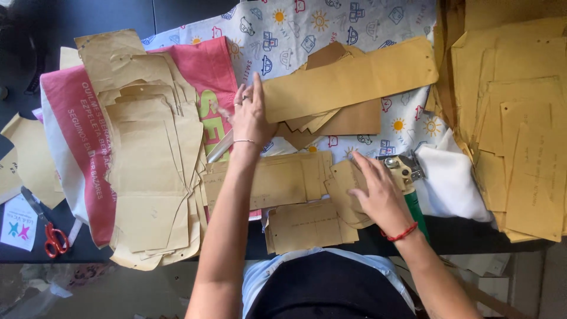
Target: Sorting and organizing paper sewing patterns on a table and placing them into a bag.
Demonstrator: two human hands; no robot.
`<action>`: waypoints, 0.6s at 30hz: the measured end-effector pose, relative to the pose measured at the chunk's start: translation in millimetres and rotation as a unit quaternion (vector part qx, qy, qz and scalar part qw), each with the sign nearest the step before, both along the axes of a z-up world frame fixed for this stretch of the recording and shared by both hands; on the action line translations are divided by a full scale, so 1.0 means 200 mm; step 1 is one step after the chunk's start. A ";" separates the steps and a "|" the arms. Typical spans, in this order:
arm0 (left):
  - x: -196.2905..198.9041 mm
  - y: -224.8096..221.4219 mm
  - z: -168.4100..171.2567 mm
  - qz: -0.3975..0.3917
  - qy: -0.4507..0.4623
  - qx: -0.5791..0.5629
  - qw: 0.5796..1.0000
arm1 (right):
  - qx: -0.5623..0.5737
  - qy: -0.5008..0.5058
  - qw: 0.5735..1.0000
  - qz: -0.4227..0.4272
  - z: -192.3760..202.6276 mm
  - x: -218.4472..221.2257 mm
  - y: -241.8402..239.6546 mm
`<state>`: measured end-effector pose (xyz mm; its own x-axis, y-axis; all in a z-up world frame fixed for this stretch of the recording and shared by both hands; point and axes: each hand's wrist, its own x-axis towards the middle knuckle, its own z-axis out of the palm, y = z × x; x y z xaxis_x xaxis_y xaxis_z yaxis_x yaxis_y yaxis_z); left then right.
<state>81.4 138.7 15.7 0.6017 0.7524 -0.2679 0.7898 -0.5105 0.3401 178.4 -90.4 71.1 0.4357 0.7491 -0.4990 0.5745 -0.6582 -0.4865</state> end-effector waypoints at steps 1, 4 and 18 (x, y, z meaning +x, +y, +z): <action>-0.01 0.03 0.01 -0.006 -0.013 0.009 1.000 | 0.070 -0.023 0.997 -0.012 0.01 0.00 0.01; -0.06 0.06 0.04 0.003 -0.159 0.008 0.987 | 0.187 -0.061 0.980 -0.042 -0.01 0.01 0.01; -0.07 -0.34 0.83 0.004 -0.514 -0.049 0.856 | 0.451 -0.042 0.890 0.047 0.11 0.01 0.33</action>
